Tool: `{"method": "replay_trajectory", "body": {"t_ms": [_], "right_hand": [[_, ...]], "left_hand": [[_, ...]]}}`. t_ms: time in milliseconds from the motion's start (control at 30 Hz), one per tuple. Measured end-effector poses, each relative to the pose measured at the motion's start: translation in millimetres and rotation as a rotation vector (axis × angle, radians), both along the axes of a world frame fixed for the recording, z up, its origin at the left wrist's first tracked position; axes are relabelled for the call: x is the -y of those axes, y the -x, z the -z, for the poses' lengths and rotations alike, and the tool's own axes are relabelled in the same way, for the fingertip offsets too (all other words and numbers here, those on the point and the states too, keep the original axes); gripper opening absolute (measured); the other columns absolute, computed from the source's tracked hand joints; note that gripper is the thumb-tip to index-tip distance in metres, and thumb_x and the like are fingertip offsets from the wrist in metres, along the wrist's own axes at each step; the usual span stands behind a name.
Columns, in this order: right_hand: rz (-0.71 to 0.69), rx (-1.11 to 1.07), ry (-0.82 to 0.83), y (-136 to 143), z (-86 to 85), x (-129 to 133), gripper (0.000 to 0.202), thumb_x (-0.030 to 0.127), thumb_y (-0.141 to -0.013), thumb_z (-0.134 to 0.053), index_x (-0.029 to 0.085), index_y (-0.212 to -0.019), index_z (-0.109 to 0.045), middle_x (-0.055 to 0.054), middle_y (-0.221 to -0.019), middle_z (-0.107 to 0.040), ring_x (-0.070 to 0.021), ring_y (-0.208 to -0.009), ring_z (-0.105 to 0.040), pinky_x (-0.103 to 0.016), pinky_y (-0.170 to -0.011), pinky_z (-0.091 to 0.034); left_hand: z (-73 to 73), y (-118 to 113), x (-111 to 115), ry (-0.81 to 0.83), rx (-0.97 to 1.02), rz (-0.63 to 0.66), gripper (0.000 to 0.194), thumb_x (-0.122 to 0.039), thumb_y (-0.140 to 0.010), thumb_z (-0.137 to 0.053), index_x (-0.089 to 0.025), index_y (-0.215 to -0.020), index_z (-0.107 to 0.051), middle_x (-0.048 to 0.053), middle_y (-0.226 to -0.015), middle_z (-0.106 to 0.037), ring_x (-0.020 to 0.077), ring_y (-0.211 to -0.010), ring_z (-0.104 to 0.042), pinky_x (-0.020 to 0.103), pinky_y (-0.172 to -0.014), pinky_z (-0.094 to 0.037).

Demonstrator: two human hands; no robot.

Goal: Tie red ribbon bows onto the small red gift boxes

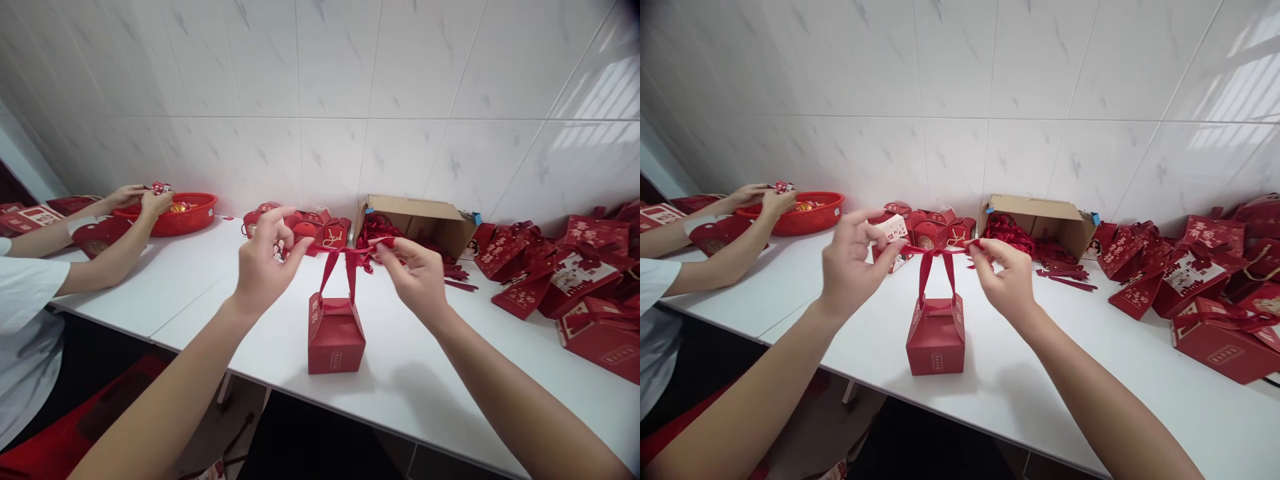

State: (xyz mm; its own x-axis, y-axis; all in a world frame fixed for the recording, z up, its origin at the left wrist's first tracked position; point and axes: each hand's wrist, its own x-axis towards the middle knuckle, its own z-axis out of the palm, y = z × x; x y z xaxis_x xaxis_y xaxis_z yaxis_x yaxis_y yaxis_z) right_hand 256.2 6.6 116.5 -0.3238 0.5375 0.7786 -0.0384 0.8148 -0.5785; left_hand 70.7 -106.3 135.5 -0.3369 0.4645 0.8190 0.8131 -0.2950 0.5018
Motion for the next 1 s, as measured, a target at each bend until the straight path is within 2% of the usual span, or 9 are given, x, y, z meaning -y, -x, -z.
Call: {"method": "replay_trajectory", "body": {"t_ms": [133, 267, 333, 467, 533, 633, 767, 867, 1000], "right_hand": [[0.163, 0.312, -0.017, -36, 7.1, -15, 0.022, 0.029, -0.082, -0.052, 0.019, -0.065, -0.059, -0.002, -0.060, -0.060, -0.0150, -0.057, -0.054, -0.026, -0.054, -0.039], [0.339, 0.842, -0.009, -72, 22.5, -36, 0.023, 0.026, -0.075, -0.050, 0.019, -0.053, -0.052, -0.001, -0.054, -0.058, -0.0142, -0.050, -0.049, -0.026, -0.048, -0.031], [0.338, 1.067, 0.072, -82, 32.9, -44, 0.022, 0.024, -0.073, -0.050, 0.019, -0.053, -0.055, -0.003, -0.059, -0.063, -0.0162, -0.053, -0.053, -0.026, -0.047, -0.031], [0.214, 1.274, 0.154, -82, 51.0, -54, 0.020, 0.023, -0.075, -0.051, 0.021, -0.071, -0.070, -0.006, -0.082, -0.071, -0.0228, -0.071, -0.064, -0.029, -0.056, -0.041], [0.209, 1.201, 0.118, -75, 54.5, -55, 0.024, 0.026, -0.081, -0.050, 0.020, -0.091, -0.071, -0.010, -0.100, -0.069, -0.0265, -0.086, -0.064, -0.034, -0.067, -0.047], [0.153, 0.949, 0.088, -61, 51.4, -50, 0.037, 0.037, -0.088, -0.047, 0.018, -0.115, -0.063, -0.013, -0.120, -0.061, -0.0289, -0.103, -0.061, -0.042, -0.084, -0.049], [-0.220, 0.760, 0.040, -42, 42.4, -32, 0.055, 0.048, -0.081, -0.062, 0.024, -0.129, -0.053, -0.010, -0.134, -0.052, -0.0277, -0.121, -0.051, -0.043, -0.098, -0.045], [-0.433, 0.763, -0.006, -30, 41.1, -18, 0.060, 0.038, -0.077, -0.067, 0.027, -0.134, -0.049, -0.009, -0.139, -0.047, -0.0273, -0.129, -0.044, -0.043, -0.104, -0.041], [-0.493, 0.758, -0.012, -22, 47.3, -9, 0.053, 0.024, -0.074, -0.067, 0.027, -0.126, -0.057, -0.010, -0.134, -0.051, -0.0269, -0.126, -0.047, -0.042, -0.102, -0.042]], "left_hand": [[18.1, 27, 32, 0.108, -0.065, -0.081, 0.045, -0.020, -0.077, -0.061, -0.028, -0.119, -0.047, -0.005, -0.067, -0.044, 0.0124, -0.059, -0.047, 0.025, -0.065, -0.042], [59.6, 58, 72, 0.375, -0.089, -0.258, 0.038, -0.024, -0.078, -0.055, -0.028, -0.116, -0.047, -0.005, -0.065, -0.044, 0.0138, -0.058, -0.048, 0.026, -0.064, -0.041], [83.0, 73, 85, 0.539, -0.095, -0.304, 0.025, -0.027, -0.079, -0.052, -0.026, -0.104, -0.052, -0.005, -0.063, -0.045, 0.0135, -0.055, -0.047, 0.025, -0.060, -0.041], [113.8, 84, 88, 0.739, -0.102, -0.188, 0.017, -0.030, -0.080, -0.049, -0.024, -0.092, -0.059, -0.003, -0.060, -0.048, 0.0146, -0.054, -0.051, 0.025, -0.057, -0.043], [116.5, 78, 80, 0.721, -0.103, -0.173, 0.016, -0.031, -0.081, -0.050, -0.024, -0.090, -0.061, 0.000, -0.071, -0.056, 0.0182, -0.067, -0.058, 0.027, -0.065, -0.046], [108.6, 56, 62, 0.601, -0.038, -0.173, 0.014, -0.033, -0.082, -0.053, -0.023, -0.089, -0.061, 0.006, -0.094, -0.060, 0.0244, -0.093, -0.059, 0.036, -0.085, -0.047], [94.2, 14, 37, 0.555, 0.199, 0.100, 0.017, -0.035, -0.084, -0.054, -0.022, -0.094, -0.060, 0.006, -0.102, -0.059, 0.0225, -0.101, -0.058, 0.038, -0.090, -0.049], [89.9, -11, 22, 0.563, 0.282, 0.207, 0.019, -0.035, -0.086, -0.053, -0.023, -0.098, -0.060, 0.006, -0.106, -0.056, 0.0207, -0.103, -0.058, 0.036, -0.089, -0.052], [92.0, -23, 15, 0.565, 0.276, 0.209, 0.017, -0.033, -0.082, -0.058, -0.023, -0.096, -0.060, 0.005, -0.104, -0.052, 0.0198, -0.102, -0.057, 0.035, -0.088, -0.053]]}}
